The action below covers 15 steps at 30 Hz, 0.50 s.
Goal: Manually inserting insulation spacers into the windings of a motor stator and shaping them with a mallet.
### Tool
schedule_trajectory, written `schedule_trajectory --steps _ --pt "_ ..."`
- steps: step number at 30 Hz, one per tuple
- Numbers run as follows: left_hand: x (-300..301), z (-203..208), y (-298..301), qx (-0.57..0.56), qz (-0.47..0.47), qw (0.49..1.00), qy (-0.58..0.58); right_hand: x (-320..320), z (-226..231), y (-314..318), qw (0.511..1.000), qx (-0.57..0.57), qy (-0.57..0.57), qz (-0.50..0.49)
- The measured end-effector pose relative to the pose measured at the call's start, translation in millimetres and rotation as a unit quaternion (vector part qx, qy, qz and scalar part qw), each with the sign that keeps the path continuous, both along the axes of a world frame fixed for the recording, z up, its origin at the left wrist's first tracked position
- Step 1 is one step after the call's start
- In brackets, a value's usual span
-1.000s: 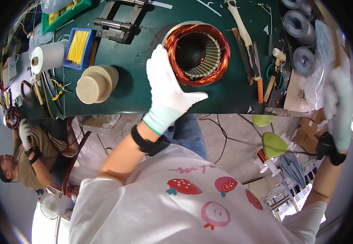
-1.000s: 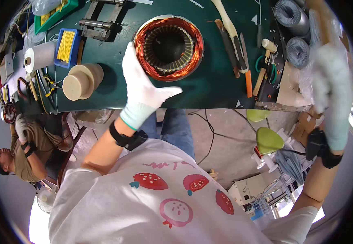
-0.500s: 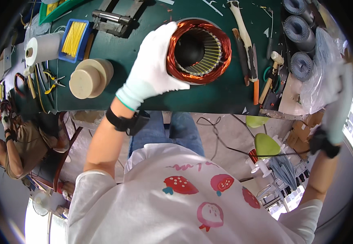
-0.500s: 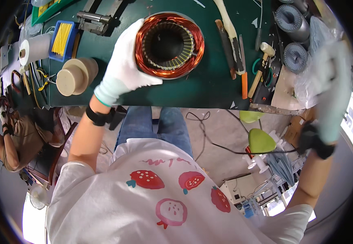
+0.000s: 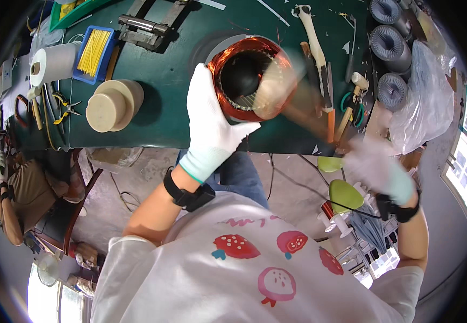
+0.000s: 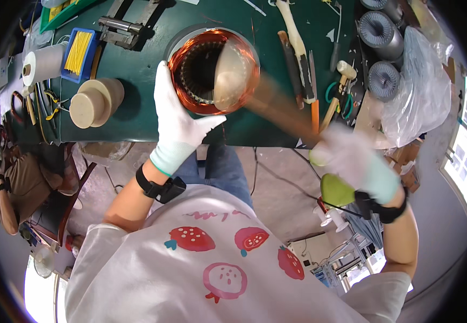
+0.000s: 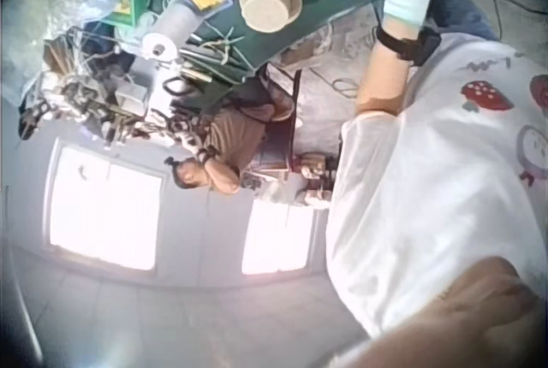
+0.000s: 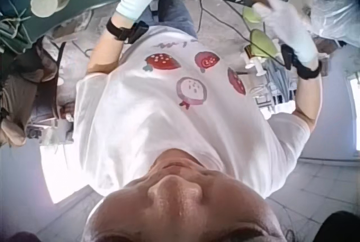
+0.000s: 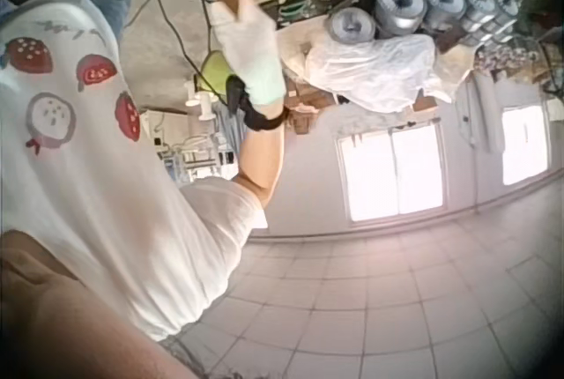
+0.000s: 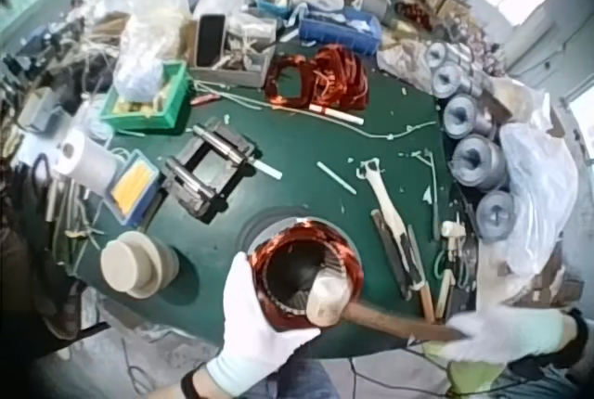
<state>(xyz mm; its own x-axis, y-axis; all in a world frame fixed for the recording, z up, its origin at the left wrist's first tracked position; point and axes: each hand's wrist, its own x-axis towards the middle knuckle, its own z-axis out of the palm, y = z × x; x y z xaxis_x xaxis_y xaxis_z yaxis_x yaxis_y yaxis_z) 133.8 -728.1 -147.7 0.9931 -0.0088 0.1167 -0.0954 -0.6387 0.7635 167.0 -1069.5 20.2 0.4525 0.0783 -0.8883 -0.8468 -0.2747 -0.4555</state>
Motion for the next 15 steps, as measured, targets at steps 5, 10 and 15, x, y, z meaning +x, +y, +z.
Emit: schedule_trajectory --steps 5,10,15 --pt "13.6 1.9 17.2 -0.005 -0.022 0.999 -0.023 34.5 -2.0 24.7 0.939 -0.137 -0.089 0.302" --pt "11.5 11.8 27.5 0.007 -0.064 0.997 0.046 26.3 -22.9 21.1 0.988 -0.090 -0.125 0.010" --pt "22.6 27.2 51.4 -0.044 -0.103 0.994 0.001 -12.5 -149.1 -63.5 0.916 -0.322 -0.234 -0.049"
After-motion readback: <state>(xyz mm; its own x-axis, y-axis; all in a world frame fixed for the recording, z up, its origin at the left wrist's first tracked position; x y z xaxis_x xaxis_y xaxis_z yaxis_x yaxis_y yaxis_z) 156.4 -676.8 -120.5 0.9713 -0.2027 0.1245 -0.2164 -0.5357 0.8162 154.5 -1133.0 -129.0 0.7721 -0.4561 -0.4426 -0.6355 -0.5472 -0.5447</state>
